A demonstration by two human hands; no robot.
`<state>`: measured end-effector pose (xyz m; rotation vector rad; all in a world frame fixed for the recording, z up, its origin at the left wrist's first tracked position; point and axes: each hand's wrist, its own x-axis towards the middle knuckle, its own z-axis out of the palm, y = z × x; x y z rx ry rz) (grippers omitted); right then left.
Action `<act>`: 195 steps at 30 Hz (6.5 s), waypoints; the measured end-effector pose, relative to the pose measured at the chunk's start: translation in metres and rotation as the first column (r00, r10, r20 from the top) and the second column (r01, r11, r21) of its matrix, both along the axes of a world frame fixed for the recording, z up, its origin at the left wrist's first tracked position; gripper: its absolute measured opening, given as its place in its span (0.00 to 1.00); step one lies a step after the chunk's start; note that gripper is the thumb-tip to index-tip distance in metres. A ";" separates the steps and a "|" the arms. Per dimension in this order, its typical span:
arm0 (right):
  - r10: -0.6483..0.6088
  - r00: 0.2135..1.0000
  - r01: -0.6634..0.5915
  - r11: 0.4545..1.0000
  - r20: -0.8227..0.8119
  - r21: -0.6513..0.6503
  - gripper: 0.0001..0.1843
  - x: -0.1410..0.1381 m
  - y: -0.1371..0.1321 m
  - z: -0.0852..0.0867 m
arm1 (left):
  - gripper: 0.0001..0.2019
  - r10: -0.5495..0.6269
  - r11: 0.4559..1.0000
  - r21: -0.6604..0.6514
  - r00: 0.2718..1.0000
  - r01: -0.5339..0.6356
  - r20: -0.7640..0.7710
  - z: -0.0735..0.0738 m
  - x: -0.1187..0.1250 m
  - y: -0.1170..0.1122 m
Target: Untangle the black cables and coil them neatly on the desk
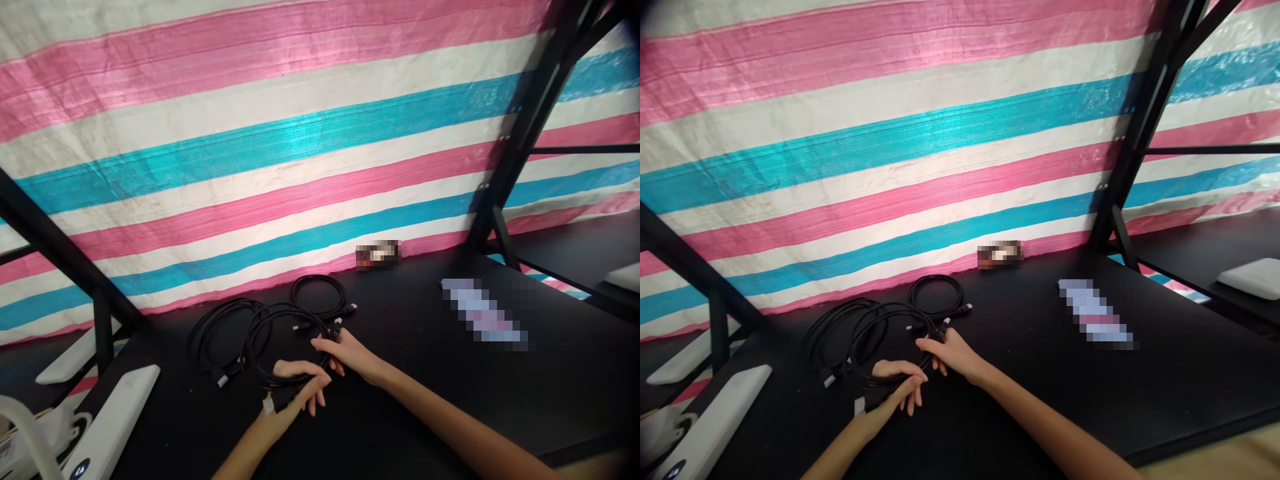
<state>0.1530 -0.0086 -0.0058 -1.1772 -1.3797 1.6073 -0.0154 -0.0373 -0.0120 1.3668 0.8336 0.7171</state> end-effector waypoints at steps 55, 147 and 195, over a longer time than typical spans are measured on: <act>-0.302 0.953 0.303 0.952 -0.020 0.047 0.16 0.025 0.040 -0.006 | 0.20 0.284 0.870 -0.492 0.849 -0.033 0.445 0.022 0.001 0.011; -0.220 0.974 0.190 0.923 0.051 0.336 0.21 0.028 0.023 0.003 | 0.12 0.400 0.382 0.907 0.853 0.178 -0.336 0.000 0.008 -0.009; -0.432 0.794 0.477 0.879 -0.427 -0.002 0.20 0.037 0.028 0.015 | 0.12 0.811 0.379 0.502 0.540 -0.777 0.224 0.037 -0.033 0.015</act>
